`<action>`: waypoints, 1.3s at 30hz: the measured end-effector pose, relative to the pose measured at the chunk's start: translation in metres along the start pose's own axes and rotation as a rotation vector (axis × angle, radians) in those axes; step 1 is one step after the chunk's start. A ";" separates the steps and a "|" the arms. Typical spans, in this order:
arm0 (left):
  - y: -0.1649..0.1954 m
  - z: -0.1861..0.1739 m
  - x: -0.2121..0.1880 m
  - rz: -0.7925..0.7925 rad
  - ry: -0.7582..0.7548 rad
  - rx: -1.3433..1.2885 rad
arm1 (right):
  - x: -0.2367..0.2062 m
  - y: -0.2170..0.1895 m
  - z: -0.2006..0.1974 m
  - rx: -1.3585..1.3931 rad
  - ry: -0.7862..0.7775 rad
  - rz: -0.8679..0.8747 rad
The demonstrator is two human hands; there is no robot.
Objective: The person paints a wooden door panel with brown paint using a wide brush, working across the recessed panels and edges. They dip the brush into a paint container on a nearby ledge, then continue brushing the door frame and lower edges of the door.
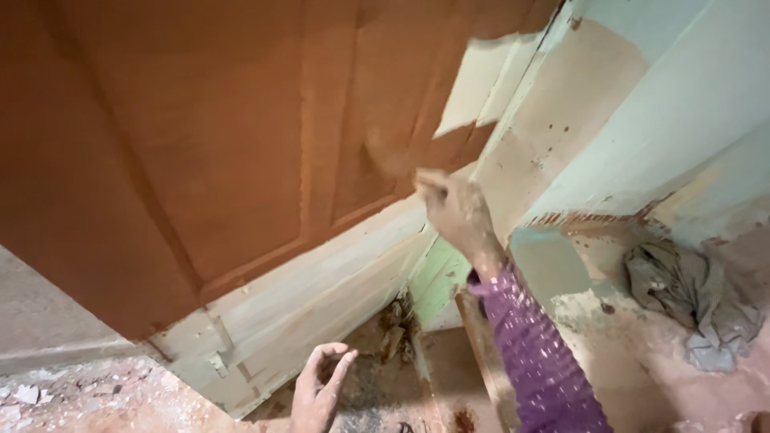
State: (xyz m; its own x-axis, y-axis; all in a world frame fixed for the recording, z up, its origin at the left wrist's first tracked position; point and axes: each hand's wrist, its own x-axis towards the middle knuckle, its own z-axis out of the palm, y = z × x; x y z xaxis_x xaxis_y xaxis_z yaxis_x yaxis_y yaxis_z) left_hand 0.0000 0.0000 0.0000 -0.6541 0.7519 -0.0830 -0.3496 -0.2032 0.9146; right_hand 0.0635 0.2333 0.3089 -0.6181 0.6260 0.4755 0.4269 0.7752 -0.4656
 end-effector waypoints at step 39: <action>-0.010 0.041 0.020 -0.219 0.048 0.179 | 0.067 0.048 -0.012 0.106 0.423 -0.371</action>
State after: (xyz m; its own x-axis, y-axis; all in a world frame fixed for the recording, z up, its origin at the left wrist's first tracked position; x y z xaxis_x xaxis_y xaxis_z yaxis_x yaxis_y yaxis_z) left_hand 0.0181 0.0429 0.0060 -0.6084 0.7343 -0.3010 -0.3649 0.0779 0.9278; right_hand 0.0502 0.3130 0.3270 -0.3869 0.3096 0.8686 0.1498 0.9505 -0.2721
